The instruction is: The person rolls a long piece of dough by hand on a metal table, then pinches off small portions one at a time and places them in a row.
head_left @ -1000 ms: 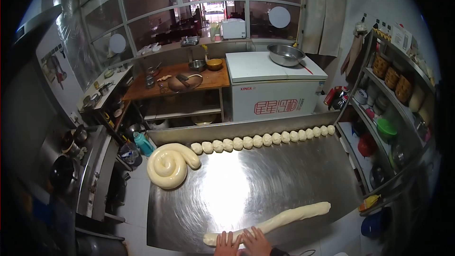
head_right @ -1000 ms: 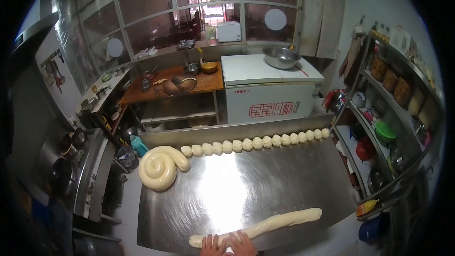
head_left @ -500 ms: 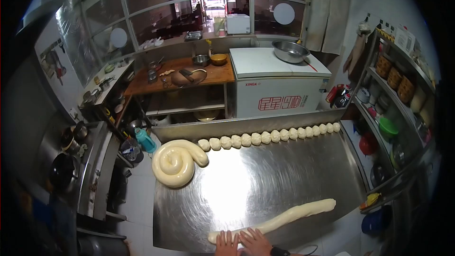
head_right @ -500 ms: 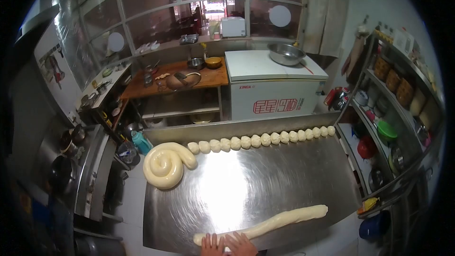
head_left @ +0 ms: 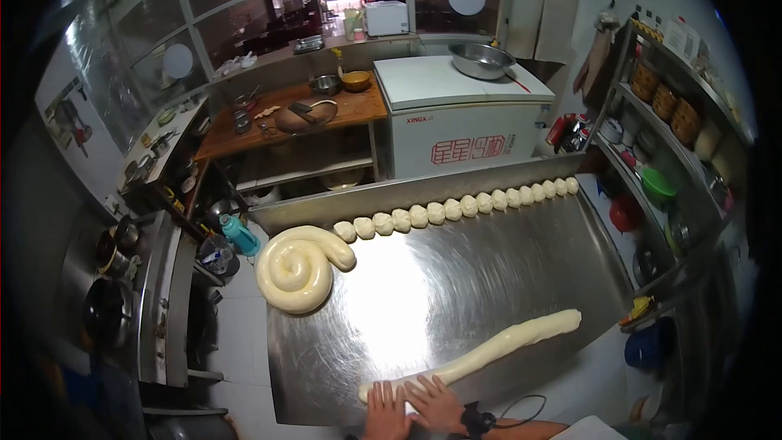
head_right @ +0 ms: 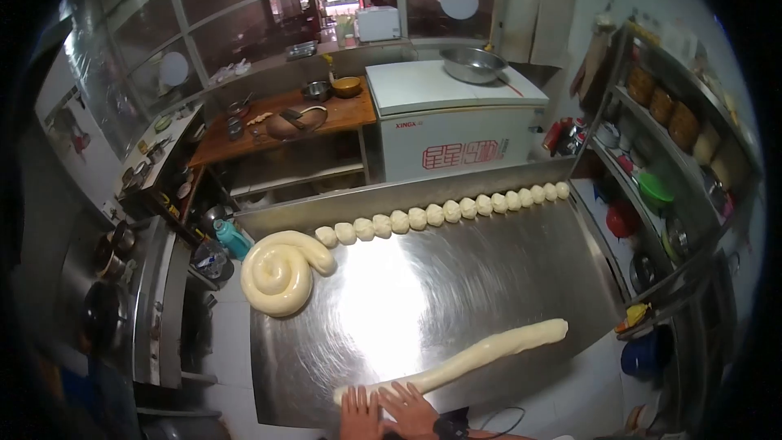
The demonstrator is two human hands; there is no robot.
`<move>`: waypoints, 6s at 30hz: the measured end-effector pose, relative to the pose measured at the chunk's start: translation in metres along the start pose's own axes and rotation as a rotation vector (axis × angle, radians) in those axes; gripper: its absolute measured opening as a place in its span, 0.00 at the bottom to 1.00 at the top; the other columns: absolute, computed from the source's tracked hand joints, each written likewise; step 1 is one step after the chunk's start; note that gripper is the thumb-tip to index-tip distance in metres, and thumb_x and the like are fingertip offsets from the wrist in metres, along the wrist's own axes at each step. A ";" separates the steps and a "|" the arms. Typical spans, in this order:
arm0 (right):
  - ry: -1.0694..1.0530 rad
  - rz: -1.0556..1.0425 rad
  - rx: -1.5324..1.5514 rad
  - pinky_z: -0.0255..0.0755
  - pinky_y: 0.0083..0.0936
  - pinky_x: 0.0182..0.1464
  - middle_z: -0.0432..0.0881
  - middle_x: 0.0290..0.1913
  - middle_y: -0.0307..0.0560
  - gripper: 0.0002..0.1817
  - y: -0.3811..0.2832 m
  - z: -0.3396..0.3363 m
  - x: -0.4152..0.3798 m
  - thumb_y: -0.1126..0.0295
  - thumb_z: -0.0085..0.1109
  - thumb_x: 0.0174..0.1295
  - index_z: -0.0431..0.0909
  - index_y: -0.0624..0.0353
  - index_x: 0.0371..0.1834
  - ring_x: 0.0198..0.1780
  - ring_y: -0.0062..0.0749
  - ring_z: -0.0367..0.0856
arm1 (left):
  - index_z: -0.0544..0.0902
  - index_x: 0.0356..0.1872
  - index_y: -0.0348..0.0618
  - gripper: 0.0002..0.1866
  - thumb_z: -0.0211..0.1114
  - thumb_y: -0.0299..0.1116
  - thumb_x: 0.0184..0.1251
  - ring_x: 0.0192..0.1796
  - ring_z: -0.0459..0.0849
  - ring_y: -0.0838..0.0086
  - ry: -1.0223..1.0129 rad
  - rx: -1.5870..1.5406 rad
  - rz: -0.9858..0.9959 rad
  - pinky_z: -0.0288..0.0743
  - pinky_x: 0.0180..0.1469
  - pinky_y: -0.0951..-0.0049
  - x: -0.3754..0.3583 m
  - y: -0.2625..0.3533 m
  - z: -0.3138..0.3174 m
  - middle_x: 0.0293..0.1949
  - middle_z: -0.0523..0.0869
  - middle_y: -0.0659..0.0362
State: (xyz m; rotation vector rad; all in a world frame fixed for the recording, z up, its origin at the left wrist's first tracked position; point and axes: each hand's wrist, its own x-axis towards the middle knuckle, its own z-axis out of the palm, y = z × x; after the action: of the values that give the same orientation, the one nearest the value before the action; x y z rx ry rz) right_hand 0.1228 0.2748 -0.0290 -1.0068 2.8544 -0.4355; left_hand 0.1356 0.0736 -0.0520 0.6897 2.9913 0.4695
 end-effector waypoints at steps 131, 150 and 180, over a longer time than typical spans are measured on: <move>0.238 0.221 -0.142 0.47 0.59 0.82 0.68 0.77 0.62 0.36 0.448 -0.127 -0.104 0.57 0.62 0.67 0.69 0.69 0.73 0.82 0.56 0.58 | 0.64 0.80 0.43 0.41 0.47 0.63 0.77 0.82 0.53 0.37 0.081 0.020 -0.129 0.45 0.80 0.32 0.373 0.275 0.084 0.79 0.63 0.39; -0.051 0.322 0.051 0.48 0.61 0.80 0.66 0.77 0.65 0.34 0.381 -0.130 -0.159 0.62 0.58 0.68 0.68 0.66 0.75 0.80 0.61 0.58 | 0.70 0.78 0.49 0.38 0.53 0.62 0.75 0.83 0.50 0.39 0.041 0.092 -0.221 0.35 0.80 0.29 0.293 0.134 0.013 0.80 0.63 0.43; -0.078 0.143 -0.078 0.49 0.67 0.77 0.65 0.79 0.59 0.36 0.180 -0.061 0.001 0.44 0.57 0.69 0.71 0.50 0.76 0.79 0.64 0.58 | 0.71 0.78 0.54 0.44 0.62 0.67 0.65 0.79 0.53 0.27 -0.109 0.099 -0.201 0.37 0.79 0.26 0.109 0.002 -0.032 0.77 0.62 0.32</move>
State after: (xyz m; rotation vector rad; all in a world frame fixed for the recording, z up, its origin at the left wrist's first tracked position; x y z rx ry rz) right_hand 0.0032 0.4226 -0.0239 -0.8038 2.8682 -0.2680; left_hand 0.0348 0.1131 -0.0176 0.3993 2.9538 0.2650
